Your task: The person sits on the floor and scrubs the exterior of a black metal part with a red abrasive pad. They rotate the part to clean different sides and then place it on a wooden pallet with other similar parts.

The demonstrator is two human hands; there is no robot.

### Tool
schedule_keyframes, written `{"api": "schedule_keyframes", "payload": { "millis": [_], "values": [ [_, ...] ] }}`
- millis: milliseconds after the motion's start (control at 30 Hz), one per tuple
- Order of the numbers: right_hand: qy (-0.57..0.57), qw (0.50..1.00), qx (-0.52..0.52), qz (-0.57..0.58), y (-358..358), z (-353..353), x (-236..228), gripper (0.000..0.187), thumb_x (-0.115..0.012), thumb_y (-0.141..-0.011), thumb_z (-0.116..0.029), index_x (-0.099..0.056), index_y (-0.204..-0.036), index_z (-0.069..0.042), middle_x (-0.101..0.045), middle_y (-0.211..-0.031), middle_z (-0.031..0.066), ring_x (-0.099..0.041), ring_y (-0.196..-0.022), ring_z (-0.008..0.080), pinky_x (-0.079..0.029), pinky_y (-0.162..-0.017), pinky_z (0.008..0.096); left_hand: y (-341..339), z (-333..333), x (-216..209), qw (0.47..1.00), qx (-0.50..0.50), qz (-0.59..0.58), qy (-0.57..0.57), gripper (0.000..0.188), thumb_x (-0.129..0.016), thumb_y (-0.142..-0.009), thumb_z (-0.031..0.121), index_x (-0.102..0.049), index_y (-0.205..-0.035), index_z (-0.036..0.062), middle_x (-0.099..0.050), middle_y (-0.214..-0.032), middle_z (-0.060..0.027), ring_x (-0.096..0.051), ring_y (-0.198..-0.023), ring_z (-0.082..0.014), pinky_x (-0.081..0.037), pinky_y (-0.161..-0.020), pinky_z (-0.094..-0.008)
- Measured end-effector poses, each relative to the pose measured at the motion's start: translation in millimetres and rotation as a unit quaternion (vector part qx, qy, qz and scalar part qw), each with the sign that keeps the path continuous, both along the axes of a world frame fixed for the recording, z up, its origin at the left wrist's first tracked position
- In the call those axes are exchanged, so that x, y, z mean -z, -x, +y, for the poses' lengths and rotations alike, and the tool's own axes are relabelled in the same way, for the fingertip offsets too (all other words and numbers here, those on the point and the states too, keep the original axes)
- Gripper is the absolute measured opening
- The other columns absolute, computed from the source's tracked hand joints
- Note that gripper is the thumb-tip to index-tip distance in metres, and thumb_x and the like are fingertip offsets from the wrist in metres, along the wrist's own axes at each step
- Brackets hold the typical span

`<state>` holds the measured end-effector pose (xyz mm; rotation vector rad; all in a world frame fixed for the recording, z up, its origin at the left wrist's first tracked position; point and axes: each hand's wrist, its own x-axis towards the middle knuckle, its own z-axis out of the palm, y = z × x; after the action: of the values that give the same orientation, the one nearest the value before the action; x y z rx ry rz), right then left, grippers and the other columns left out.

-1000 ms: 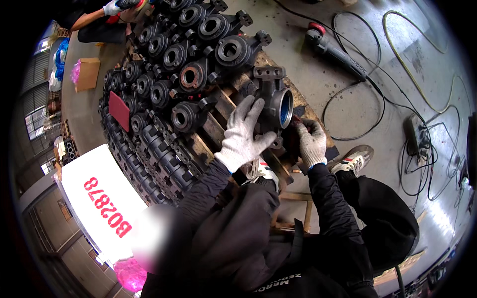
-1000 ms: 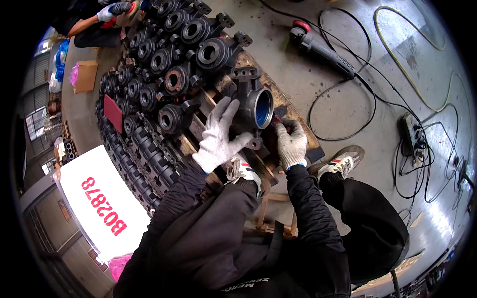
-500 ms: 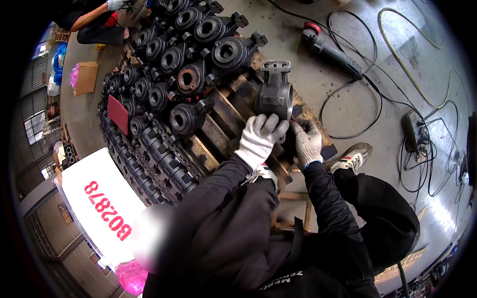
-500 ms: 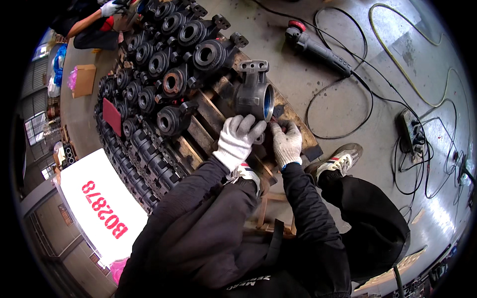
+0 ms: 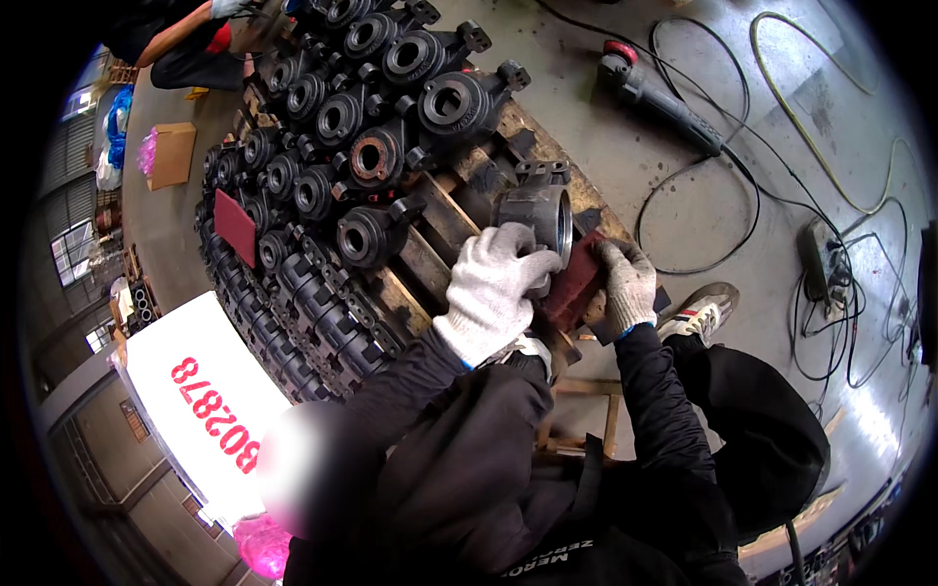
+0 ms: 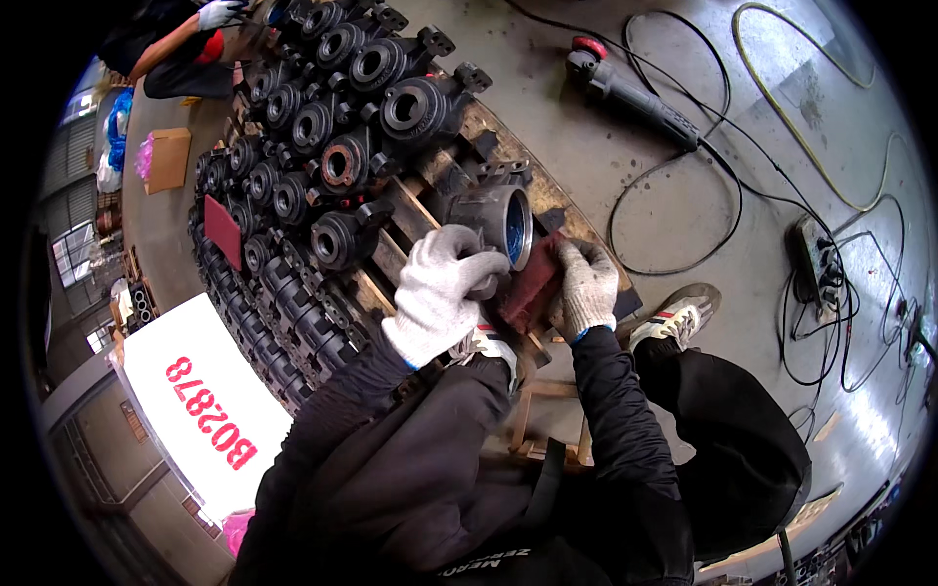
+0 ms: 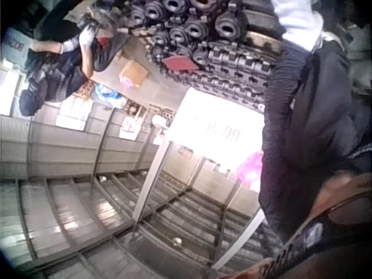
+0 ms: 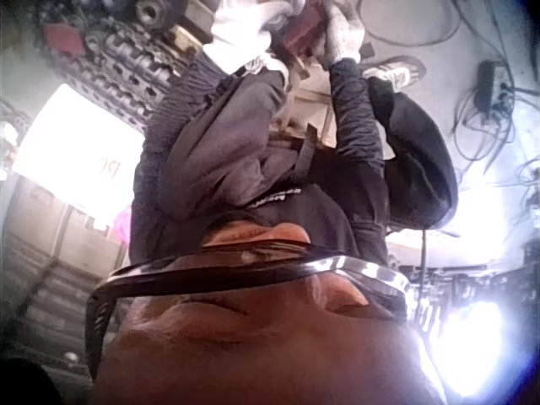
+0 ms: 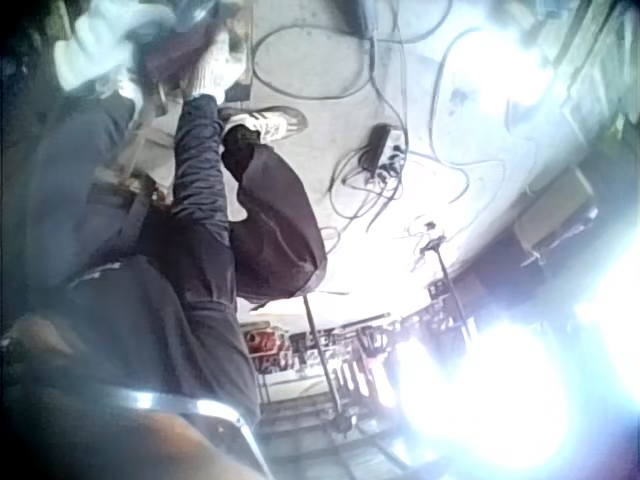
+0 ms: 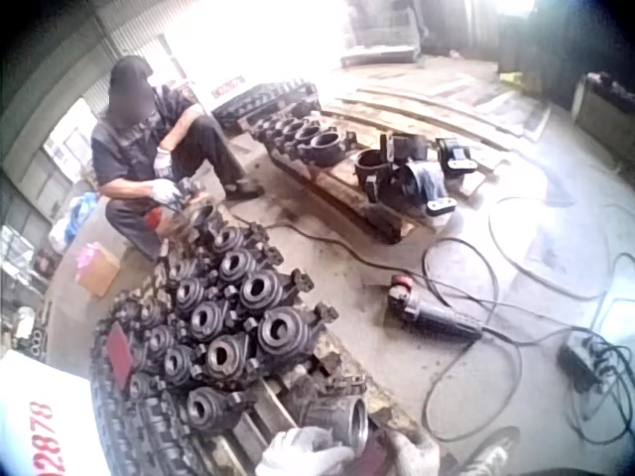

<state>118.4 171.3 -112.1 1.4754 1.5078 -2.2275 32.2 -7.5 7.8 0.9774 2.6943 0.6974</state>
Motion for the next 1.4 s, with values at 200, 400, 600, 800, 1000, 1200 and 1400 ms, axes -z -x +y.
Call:
{"api": "schedule_keyframes", "payload": {
  "millis": [200, 400, 600, 800, 1000, 1200, 1400],
  "values": [
    [0.010, 0.998, -0.066, 0.001, -15, 4, -10, 0.026, -0.075, -0.099, -0.018, -0.073, -0.114, 0.003, -0.075, -0.100, 0.0086, -0.069, -0.089, 0.0167, -0.056, -0.081, 0.0307, -7, -16, -1, 0.993, -0.083, -0.070, -0.054, 0.043, -0.073, -0.065, -0.009, -0.079, -0.101, 0.0146, -0.058, -0.103, -0.0097, -0.064, -0.097, -0.0309, -0.056, -0.083, -0.0393],
    [0.135, 0.990, -0.029, 0.022, 2, -8, -7, 0.032, -0.073, -0.101, -0.019, -0.069, -0.122, 0.004, -0.075, -0.107, 0.0104, -0.070, -0.094, 0.0170, -0.057, -0.086, 0.0311, 4, -16, -5, 0.992, -0.082, -0.086, -0.044, 0.039, -0.073, -0.069, -0.007, -0.079, -0.102, 0.0144, -0.057, -0.103, -0.0099, -0.065, -0.098, -0.0301, -0.055, -0.083, -0.0395],
    [0.226, 0.970, -0.088, -0.024, 3, -5, -11, 0.028, -0.075, -0.096, -0.024, -0.075, -0.109, 0.000, -0.073, -0.095, 0.0080, -0.068, -0.083, 0.0183, -0.054, -0.073, 0.0325, -3, -17, 5, 0.989, -0.092, -0.093, -0.068, 0.031, -0.073, -0.073, 0.003, -0.078, -0.098, 0.0205, -0.059, -0.105, -0.0095, -0.063, -0.103, -0.0348, -0.054, -0.086, -0.0462],
    [0.059, 0.967, -0.221, -0.113, 37, 2, -24, 0.032, -0.080, -0.087, -0.023, -0.076, -0.101, 0.006, -0.074, -0.085, 0.0109, -0.065, -0.066, 0.0190, -0.052, -0.061, 0.0337, -6, -20, 2, 0.992, -0.080, -0.089, -0.046, 0.035, -0.073, -0.071, -0.001, -0.078, -0.100, 0.0186, -0.059, -0.105, -0.0100, -0.062, -0.104, -0.0339, -0.054, -0.088, -0.0443],
    [-0.196, 0.926, -0.322, -0.029, 49, 2, 15, 0.037, -0.082, -0.081, -0.028, -0.079, -0.095, 0.006, -0.076, -0.087, 0.0286, -0.077, -0.083, 0.0386, -0.060, -0.079, 0.0440, -5, -21, 2, 0.991, -0.079, -0.095, -0.057, 0.037, -0.073, -0.068, -0.004, -0.078, -0.098, 0.0162, -0.057, -0.103, -0.0093, -0.062, -0.103, -0.0327, -0.054, -0.087, -0.0422],
    [-0.346, 0.853, -0.386, 0.060, 74, 8, 2, 0.030, -0.078, -0.090, -0.018, -0.078, -0.107, 0.006, -0.080, -0.097, 0.0247, -0.079, -0.088, 0.0301, -0.061, -0.083, 0.0397, 4, -21, 2, 0.989, -0.082, -0.096, -0.076, 0.030, -0.072, -0.073, -0.004, -0.079, -0.095, 0.0145, -0.056, -0.102, -0.0088, -0.062, -0.100, -0.0296, -0.054, -0.085, -0.0398],
    [-0.271, 0.872, -0.406, -0.030, 86, 11, -7, 0.030, -0.077, -0.084, -0.019, -0.078, -0.104, 0.003, -0.076, -0.097, 0.0290, -0.076, -0.090, 0.0408, -0.061, -0.083, 0.0457, 16, -14, -2, 0.987, -0.093, -0.089, -0.092, 0.031, -0.070, -0.073, -0.007, -0.079, -0.094, 0.0136, -0.056, -0.101, -0.0088, -0.063, -0.095, -0.0283, -0.054, -0.084, -0.0378]
  ]
}}
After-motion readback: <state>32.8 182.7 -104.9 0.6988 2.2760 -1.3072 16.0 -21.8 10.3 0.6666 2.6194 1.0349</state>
